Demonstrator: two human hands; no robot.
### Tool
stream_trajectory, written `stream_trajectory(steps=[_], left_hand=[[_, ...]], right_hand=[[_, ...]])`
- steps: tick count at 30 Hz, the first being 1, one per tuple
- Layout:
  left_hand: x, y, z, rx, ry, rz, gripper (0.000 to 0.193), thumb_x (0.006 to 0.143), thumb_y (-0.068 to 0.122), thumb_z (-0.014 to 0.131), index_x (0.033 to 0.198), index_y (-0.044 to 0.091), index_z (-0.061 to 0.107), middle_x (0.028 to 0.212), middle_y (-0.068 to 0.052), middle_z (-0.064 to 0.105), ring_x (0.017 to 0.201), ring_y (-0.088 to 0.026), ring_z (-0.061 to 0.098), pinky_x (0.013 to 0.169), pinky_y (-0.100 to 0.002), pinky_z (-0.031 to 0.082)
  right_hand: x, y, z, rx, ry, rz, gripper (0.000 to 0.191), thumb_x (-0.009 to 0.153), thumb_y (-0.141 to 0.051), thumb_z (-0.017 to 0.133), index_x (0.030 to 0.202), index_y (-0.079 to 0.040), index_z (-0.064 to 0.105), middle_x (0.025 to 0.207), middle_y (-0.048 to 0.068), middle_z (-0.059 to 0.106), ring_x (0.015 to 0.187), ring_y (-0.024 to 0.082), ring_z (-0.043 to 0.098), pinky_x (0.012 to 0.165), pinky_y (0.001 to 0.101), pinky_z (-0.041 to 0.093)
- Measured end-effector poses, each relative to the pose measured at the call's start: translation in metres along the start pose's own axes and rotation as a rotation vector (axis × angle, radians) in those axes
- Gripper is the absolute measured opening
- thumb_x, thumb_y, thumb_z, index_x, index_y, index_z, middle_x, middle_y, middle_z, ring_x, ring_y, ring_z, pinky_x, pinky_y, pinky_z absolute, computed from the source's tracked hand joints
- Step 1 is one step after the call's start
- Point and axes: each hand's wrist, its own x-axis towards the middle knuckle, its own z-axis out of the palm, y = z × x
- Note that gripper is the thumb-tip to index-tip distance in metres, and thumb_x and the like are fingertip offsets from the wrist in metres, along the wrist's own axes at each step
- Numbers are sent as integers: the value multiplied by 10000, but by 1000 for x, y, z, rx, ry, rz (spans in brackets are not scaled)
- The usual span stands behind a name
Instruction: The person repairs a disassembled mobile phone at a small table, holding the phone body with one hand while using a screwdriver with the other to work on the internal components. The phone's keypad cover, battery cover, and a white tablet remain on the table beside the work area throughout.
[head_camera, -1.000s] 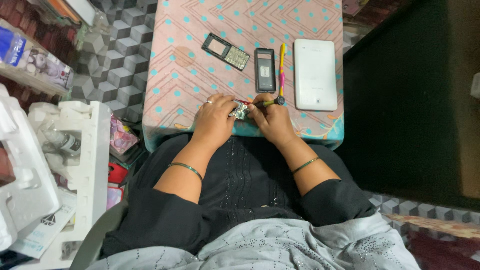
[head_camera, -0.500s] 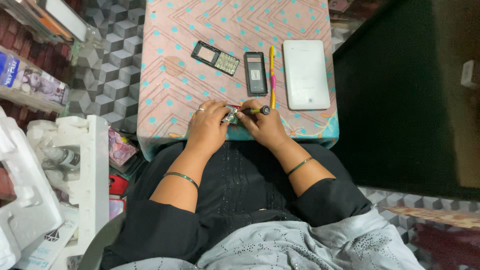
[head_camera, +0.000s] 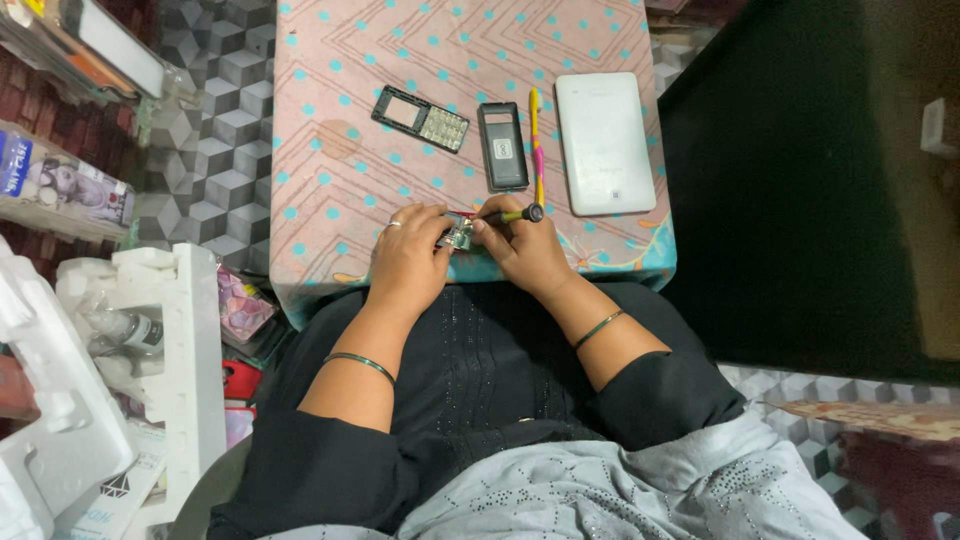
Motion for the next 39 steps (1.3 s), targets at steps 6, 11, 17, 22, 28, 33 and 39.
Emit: stream_trajectory(steps=[6, 11, 17, 22, 28, 33, 39], left_hand=[[-1, -1, 1, 15, 3, 14, 315, 790, 90, 769, 1101, 69, 724, 1299, -72, 674, 1291, -347, 548, 1039, -496, 447], [0, -2, 1, 10, 7, 16, 320, 787, 93, 771, 1102, 68, 719, 1300, -75, 673, 1292, -351, 549, 1045, -494, 450], [0, -2, 2, 11, 1, 10, 310, 789, 94, 772, 1094, 70, 721, 1300, -78, 675, 1293, -352, 550, 1045, -499, 448], [0, -1, 1, 9, 5, 12, 293, 808, 103, 767, 1096, 71, 720, 1305, -75, 675, 1297, -350, 549, 1048, -500, 447], [1, 1, 0, 16, -16, -9, 292, 811, 100, 758, 1099, 74, 721, 1316, -68, 672, 1308, -342, 543, 1046, -495, 442], [1, 2, 0, 12, -9, -20, 286, 812, 104, 761, 1095, 82, 724, 1312, -61, 673, 1316, -339, 539, 1054, -497, 437], [1, 1, 1, 19, -6, -14, 282, 821, 108, 760, 1099, 86, 723, 1313, -58, 675, 1318, -338, 542, 1055, -495, 441]], right_hand=[[1, -1, 0, -60, -19, -5, 185, 1013, -173, 681, 1080, -21, 600, 870, 90, 760, 834, 170, 801, 690, 287, 592], [2, -2, 0, 12, 2, -8, 170, 1012, -150, 655, 1090, -18, 583, 883, 100, 750, 835, 169, 799, 690, 287, 595], [4, -3, -2, -38, -2, 16, 148, 1021, -146, 651, 1079, -27, 583, 837, 82, 758, 832, 160, 802, 693, 285, 594], [3, -5, -2, -38, -13, 5, 166, 1006, -154, 673, 1074, -24, 595, 836, 94, 751, 815, 166, 800, 679, 291, 587], [3, -6, -3, -38, -14, 33, 153, 1012, -158, 662, 1072, -30, 601, 862, 86, 759, 834, 160, 802, 703, 285, 599], [3, -5, -3, -76, -29, 57, 167, 1008, -166, 672, 1069, -29, 598, 827, 83, 762, 827, 160, 805, 691, 284, 588], [2, -5, -3, -50, -20, 20, 167, 1009, -153, 671, 1071, -19, 593, 858, 98, 755, 826, 170, 801, 688, 284, 591]])
